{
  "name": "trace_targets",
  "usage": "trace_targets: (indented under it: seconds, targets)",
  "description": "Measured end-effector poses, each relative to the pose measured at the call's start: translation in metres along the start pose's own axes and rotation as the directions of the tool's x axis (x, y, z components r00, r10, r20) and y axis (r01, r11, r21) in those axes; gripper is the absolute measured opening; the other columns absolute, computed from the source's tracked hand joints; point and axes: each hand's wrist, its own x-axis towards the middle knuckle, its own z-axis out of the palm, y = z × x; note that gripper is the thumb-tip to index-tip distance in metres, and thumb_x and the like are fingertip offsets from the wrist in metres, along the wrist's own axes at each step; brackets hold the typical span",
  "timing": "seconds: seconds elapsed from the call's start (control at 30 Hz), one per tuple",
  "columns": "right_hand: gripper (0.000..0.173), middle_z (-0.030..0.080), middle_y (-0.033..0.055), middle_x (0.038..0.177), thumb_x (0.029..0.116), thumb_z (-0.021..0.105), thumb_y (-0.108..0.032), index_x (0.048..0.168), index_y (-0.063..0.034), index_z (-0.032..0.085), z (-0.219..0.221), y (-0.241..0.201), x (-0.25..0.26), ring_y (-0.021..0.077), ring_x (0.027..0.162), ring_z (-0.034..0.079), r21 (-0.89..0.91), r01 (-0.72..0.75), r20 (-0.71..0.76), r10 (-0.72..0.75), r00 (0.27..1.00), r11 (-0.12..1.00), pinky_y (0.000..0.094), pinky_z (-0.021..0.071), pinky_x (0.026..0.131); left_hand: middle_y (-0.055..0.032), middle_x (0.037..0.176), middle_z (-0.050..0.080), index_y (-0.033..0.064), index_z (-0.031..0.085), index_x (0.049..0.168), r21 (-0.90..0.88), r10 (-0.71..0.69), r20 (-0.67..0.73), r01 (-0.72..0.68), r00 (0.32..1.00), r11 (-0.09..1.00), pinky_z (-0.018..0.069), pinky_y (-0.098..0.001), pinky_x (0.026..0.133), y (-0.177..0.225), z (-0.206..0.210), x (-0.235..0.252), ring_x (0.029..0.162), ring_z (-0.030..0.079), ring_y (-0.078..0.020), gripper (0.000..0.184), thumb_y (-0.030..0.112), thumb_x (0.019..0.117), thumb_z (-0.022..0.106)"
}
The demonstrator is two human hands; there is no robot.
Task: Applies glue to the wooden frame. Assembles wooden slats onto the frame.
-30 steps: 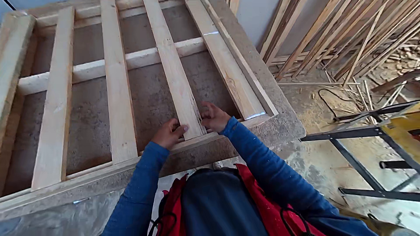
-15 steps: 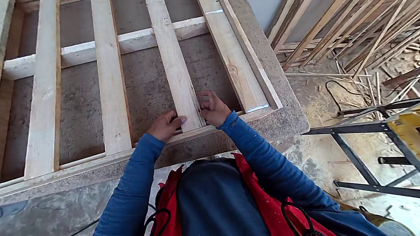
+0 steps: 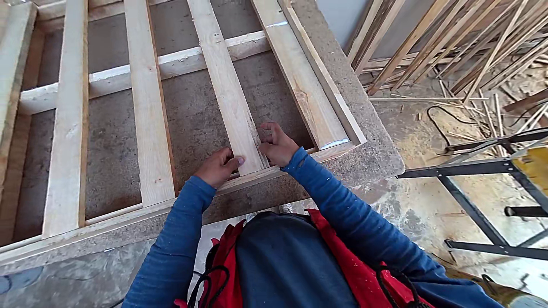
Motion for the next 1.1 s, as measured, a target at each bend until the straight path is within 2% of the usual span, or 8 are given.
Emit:
trace_targets:
  seconds: [0.17,0.27,0.4,0.77,0.8,0.9,0.93,1.1]
  targets:
    - [0.074,0.073,0.0128,0.103,0.0974,0.067,-0.017,0.159,-0.0118,0.027,0.004,0.010,0.012,0.0257,0.089,0.073,-0.099,0.121,-0.042,-0.126,0.991,0.988,0.0498,0.0607,0.084,-0.0107,0.111,0.073,0.0017,0.062,0.128,-0.065,-0.010,0.007,0.010,1.000,0.998,0.0602,-0.0401,0.094,-0.018,0.005,0.024,0.101,0.072,-0.0186,0.039,0.031,0.1027,0.062]
    - [0.069,0.072,0.0139,0.115,0.0980,0.064,-0.023,0.156,-0.0017,0.031,0.002,0.022,0.047,0.0236,0.101,0.072,-0.102,0.067,0.033,-0.064,0.997,0.992,0.0453,0.0570,0.095,-0.0108,0.106,0.074,-0.0007,0.062,0.124,-0.117,-0.025,-0.041,0.020,0.999,0.993,0.0615,-0.0409,0.090,-0.029,0.003,0.040,0.096,0.073,-0.0189,0.047,0.037,0.0978,0.068]
    - [0.068,0.071,0.0139,0.119,0.0987,0.062,-0.023,0.155,0.0001,0.031,0.000,0.019,0.051,0.0242,0.103,0.071,-0.107,0.060,0.047,-0.055,0.997,0.992,0.0458,0.0564,0.096,-0.0083,0.104,0.076,-0.0001,0.046,0.148,-0.087,0.029,-0.078,-0.036,0.997,0.996,0.0617,-0.0420,0.090,-0.026,0.003,0.041,0.092,0.075,-0.0183,0.066,0.034,0.0966,0.069]
    - [0.070,0.071,0.0123,0.115,0.0982,0.062,-0.020,0.157,-0.0039,0.027,-0.004,0.017,0.051,0.0233,0.100,0.071,-0.089,0.058,0.059,-0.053,0.997,0.994,0.0455,0.0566,0.093,-0.0053,0.098,0.076,0.0031,0.045,0.150,0.028,0.104,-0.078,-0.102,0.991,0.994,0.0618,-0.0420,0.087,-0.027,0.006,0.041,0.087,0.074,-0.0170,0.064,0.038,0.0999,0.063]
    - [0.070,0.071,0.0124,0.115,0.0983,0.061,-0.020,0.157,-0.0030,0.028,-0.004,0.018,0.051,0.0234,0.100,0.070,-0.094,0.059,0.061,-0.054,0.997,0.994,0.0453,0.0565,0.093,-0.0053,0.096,0.076,0.0031,0.043,0.152,0.034,0.093,-0.092,-0.090,0.991,0.995,0.0619,-0.0420,0.086,-0.027,0.007,0.041,0.085,0.074,-0.0171,0.067,0.039,0.0990,0.064]
    - [0.067,0.070,0.0130,0.117,0.0997,0.061,-0.022,0.155,-0.0008,0.030,-0.003,0.018,0.050,0.0228,0.101,0.070,-0.102,0.042,0.071,-0.035,0.997,0.994,0.0436,0.0560,0.094,-0.0057,0.092,0.073,0.0034,0.012,0.164,0.007,0.063,-0.113,-0.062,0.992,0.998,0.0620,-0.0396,0.081,-0.024,0.007,0.041,0.079,0.071,-0.0160,0.095,0.037,0.0956,0.069]
    - [0.066,0.070,0.0134,0.117,0.1004,0.060,-0.023,0.155,-0.0010,0.031,-0.003,0.017,0.050,0.0225,0.102,0.070,-0.106,0.028,0.072,-0.021,0.997,0.994,0.0431,0.0555,0.095,-0.0055,0.092,0.072,0.0039,0.008,0.164,-0.002,0.063,-0.107,-0.063,0.992,0.998,0.0619,-0.0388,0.081,-0.024,0.007,0.042,0.078,0.071,-0.0154,0.097,0.036,0.0953,0.069]
    - [0.066,0.074,0.0116,0.111,0.0998,0.063,-0.024,0.156,-0.0070,0.033,-0.001,0.019,0.046,0.0214,0.100,0.072,-0.074,-0.029,0.032,0.032,0.999,0.997,0.0428,0.0561,0.095,-0.0043,0.093,0.073,0.0024,0.011,0.164,-0.023,0.063,-0.086,-0.066,0.994,0.998,0.0619,-0.0364,0.083,-0.025,0.007,0.043,0.080,0.071,-0.0139,0.093,0.034,0.0966,0.067]
